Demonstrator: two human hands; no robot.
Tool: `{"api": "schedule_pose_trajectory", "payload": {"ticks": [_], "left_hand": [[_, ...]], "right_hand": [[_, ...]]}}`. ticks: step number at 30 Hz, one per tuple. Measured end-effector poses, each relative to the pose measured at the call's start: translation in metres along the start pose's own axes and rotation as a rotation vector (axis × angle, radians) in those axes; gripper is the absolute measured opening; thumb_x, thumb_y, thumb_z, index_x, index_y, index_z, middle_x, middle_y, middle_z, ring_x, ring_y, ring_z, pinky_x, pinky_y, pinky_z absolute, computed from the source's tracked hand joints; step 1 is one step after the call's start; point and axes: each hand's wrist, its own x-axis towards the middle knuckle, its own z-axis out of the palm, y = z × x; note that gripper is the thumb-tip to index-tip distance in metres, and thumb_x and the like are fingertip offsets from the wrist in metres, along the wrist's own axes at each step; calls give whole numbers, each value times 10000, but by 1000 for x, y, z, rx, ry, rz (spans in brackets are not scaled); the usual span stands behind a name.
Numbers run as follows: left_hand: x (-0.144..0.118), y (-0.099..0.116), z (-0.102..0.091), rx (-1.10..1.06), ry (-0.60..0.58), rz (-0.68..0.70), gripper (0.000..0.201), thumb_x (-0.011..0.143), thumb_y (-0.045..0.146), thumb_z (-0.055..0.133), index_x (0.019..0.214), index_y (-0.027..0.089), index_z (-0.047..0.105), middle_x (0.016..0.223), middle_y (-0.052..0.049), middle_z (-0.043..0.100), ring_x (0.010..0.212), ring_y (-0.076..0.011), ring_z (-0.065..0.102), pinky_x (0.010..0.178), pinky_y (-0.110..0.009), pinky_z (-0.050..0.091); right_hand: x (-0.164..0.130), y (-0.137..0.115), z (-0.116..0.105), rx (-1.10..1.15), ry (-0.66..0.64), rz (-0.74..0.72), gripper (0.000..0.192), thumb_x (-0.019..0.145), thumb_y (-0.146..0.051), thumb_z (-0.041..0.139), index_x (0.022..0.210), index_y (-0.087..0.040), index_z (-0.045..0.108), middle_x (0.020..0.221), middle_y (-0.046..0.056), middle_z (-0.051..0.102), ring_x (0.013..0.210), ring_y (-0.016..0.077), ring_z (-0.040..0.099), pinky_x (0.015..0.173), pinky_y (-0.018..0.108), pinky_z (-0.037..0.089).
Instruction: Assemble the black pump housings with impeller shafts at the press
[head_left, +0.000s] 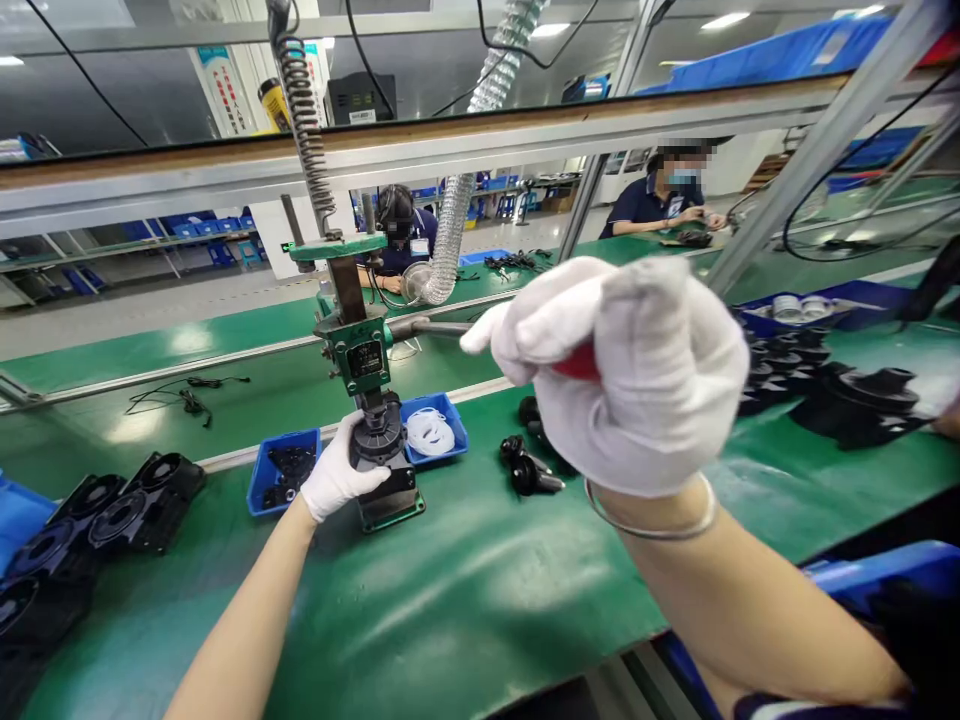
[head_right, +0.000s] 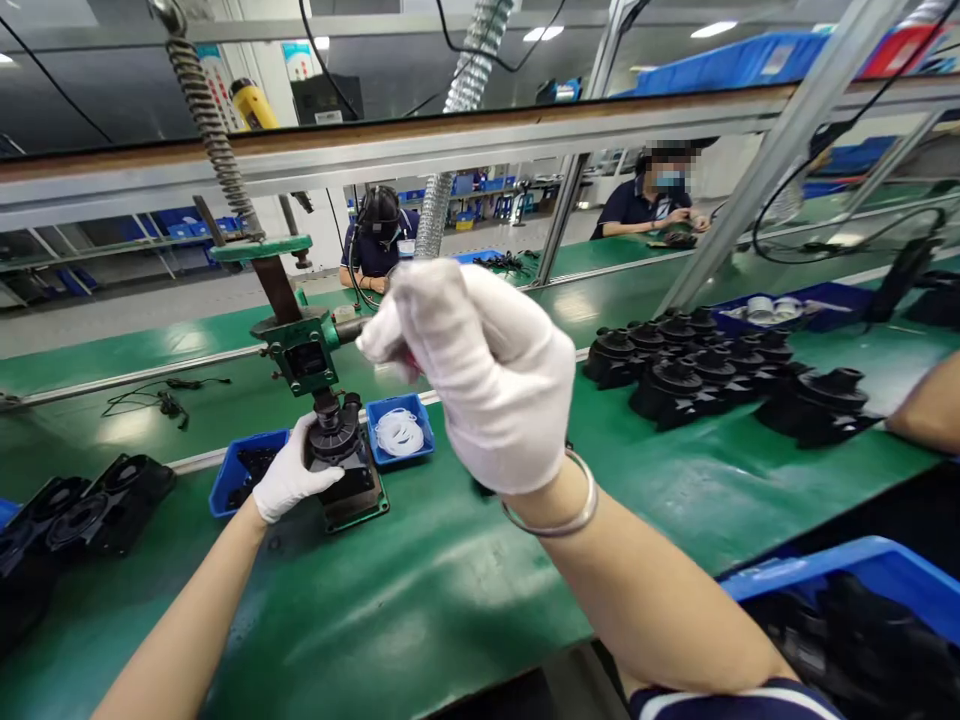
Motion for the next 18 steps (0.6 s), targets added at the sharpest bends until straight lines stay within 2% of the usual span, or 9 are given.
{"api": "schedule_pose_trajectory", "payload": {"ticks": [2,4,8,13,16,18], "left_hand": [[-1,-1,0,-17,-16,-13,958,655,487,795,1389,157,277,1397,-186,498,1313,-340,473,1144,-532,310],[-2,1,-1,-35,-35,-33,963,665,487,793,1396,154,262,1412,-190,483,1329,-338,455,1154,-527,294],[-5,4,-5,-112,-87,-48,982,670,491,795,1405,150,241,1428,-199,465,1334,-341,450,1154,-528,298],[-3,7,-9,-182,-127,-52,1006,649,493,821,1412,164,254,1461,-192,433,1363,-342,415,1161,-511,298],[-5,15,-8,-229,-132,-35,988,659,461,823,1407,159,253,1452,-197,439,1346,-345,438,1143,-511,330],[-17,22,-8,-184,-105,2,925,669,407,824,1386,154,296,1441,-193,446,1348,-347,432,1143,-506,329]], "right_hand": [[-5,2,0,4,60,-55,348,971,-364,516,655,-246,603,615,-10,545,526,168,557,544,394,581],[-9,5,0,5,123,-136,342,972,-380,500,665,-249,575,606,-16,537,529,172,565,539,395,583],[-8,10,1,-80,63,-67,319,968,-429,489,710,-263,578,575,-18,521,478,160,527,469,347,550],[-10,8,5,-34,133,-147,321,977,-412,472,708,-257,555,609,-23,518,557,162,586,533,347,574],[-2,3,4,-29,42,-46,314,976,-472,451,779,-253,560,664,-27,551,552,140,590,607,343,594],[2,3,-3,-31,-11,57,239,968,-477,467,988,-263,572,828,-15,628,705,137,653,764,345,600]]}}
